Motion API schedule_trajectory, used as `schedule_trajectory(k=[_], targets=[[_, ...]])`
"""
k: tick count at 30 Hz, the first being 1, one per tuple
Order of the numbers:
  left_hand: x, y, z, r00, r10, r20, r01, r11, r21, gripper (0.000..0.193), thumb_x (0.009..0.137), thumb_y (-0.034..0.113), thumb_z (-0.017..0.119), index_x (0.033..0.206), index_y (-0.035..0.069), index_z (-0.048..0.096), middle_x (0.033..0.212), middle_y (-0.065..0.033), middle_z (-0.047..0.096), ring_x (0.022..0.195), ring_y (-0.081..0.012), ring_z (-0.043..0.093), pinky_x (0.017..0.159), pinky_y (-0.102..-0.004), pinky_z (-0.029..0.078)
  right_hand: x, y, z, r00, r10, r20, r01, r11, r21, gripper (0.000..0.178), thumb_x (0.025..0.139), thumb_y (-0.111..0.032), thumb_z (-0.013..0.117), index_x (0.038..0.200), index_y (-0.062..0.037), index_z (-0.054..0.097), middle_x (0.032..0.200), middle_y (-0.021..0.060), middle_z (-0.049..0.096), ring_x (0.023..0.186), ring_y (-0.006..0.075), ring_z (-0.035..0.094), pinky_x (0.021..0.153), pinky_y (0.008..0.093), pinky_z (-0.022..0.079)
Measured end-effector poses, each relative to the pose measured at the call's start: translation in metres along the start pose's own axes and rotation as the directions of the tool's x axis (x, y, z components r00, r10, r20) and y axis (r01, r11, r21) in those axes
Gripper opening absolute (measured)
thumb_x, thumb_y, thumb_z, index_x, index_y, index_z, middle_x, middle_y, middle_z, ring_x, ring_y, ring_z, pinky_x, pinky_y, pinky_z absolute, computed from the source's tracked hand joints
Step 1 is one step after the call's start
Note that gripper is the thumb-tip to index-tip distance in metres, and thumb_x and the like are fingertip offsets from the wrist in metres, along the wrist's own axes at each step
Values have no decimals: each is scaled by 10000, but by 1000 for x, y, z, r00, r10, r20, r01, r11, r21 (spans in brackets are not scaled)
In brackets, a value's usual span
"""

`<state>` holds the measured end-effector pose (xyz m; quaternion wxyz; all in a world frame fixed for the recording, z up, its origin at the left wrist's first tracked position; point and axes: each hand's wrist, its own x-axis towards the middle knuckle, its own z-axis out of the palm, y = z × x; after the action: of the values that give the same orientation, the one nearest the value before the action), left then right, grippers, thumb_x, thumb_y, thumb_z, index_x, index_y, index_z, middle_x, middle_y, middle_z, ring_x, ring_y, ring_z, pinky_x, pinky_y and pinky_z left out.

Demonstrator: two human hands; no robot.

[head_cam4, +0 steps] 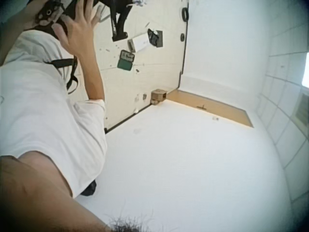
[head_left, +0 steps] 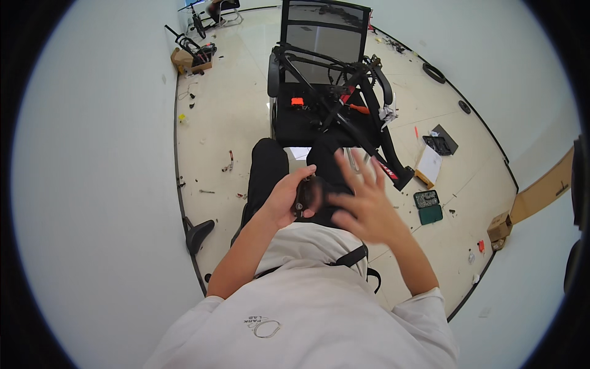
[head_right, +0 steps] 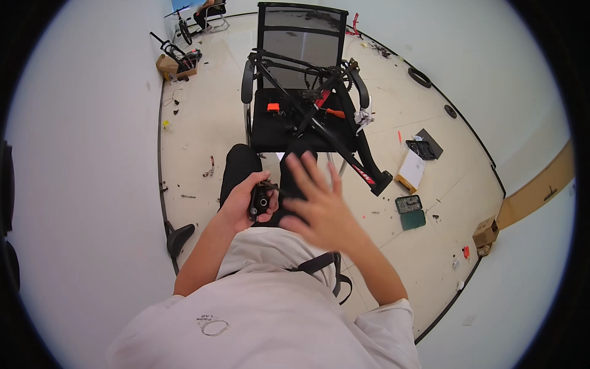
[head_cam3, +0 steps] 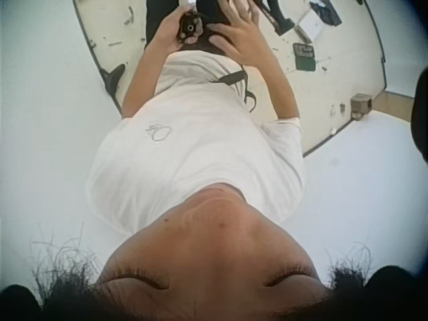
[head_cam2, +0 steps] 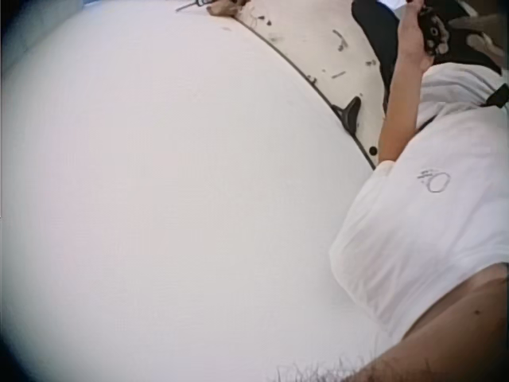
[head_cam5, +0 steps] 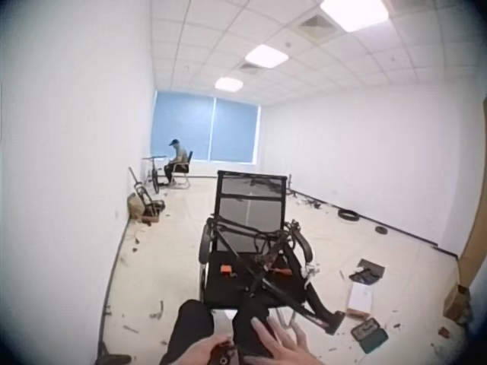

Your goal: The person assembles a small mechanical component using a screwdriver and small parts. They insert a screw, tighten it, and repeatedly adjust the assembly while seated.

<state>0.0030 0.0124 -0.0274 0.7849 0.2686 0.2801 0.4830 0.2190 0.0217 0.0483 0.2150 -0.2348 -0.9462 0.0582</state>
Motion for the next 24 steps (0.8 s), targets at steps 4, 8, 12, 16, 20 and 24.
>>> schedule_trajectory(k=[4, 8, 12, 16, 20, 24], targets=[[-3, -10, 29, 992, -42, -117, 45, 999, 23, 400, 934, 421, 513, 731, 76, 503, 641, -105, 589, 514, -184, 536, 394, -277, 366, 30, 38, 0, 981, 64, -181, -72, 997, -39, 361, 900, -329, 563, 1076, -40, 686, 1559, 207, 221, 1457, 372, 153, 1131, 549, 83], [1, -25, 27, 995, -88, -55, 91, 994, 66, 359, 945, 426, 505, 862, 76, 516, 700, -73, 592, 565, -172, 548, 458, -279, 416, 55, 7, 3, 986, -32, -161, 37, 999, 26, 391, 909, -349, 551, 1083, -24, 680, 1554, 218, 224, 1447, 377, 185, 1132, 536, 120], [5, -43, 3, 966, 257, 25, -250, 912, 326, 300, 942, 378, 529, 961, 80, 555, 763, -52, 593, 664, -163, 581, 572, -279, 477, 48, -26, 14, 981, -186, -53, 192, 971, 140, 222, 775, -145, 673, 983, -70, 692, 1494, 193, 361, 1408, 352, 299, 1111, 523, 217], [4, -42, -2, 966, 253, 59, -255, 880, 400, 282, 930, 358, 535, 965, 81, 572, 794, -61, 605, 700, -178, 594, 607, -287, 490, 45, -27, 18, 963, -262, -57, 268, 944, 193, 168, 740, -124, 709, 894, -58, 692, 1424, 180, 459, 1355, 334, 391, 1071, 518, 290], [6, -41, -3, 947, 320, 8, -291, 850, 438, 266, 919, 337, 540, 969, 81, 589, 825, -69, 617, 736, -193, 607, 642, -296, 504, 46, -42, 7, 927, -374, -28, 370, 899, 234, 151, 752, -158, 729, 814, -31, 677, 1363, 184, 517, 1331, 328, 422, 1044, 518, 331], [7, -14, -3, 971, 153, -184, -111, 969, 220, 251, 908, 317, 545, 972, 82, 606, 856, -78, 629, 772, -208, 619, 678, -304, 517, 28, -38, 24, 929, -364, -75, 371, 920, 131, 175, 762, -175, 735, 767, -19, 654, 1331, 189, 537, 1323, 328, 428, 1062, 511, 318]])
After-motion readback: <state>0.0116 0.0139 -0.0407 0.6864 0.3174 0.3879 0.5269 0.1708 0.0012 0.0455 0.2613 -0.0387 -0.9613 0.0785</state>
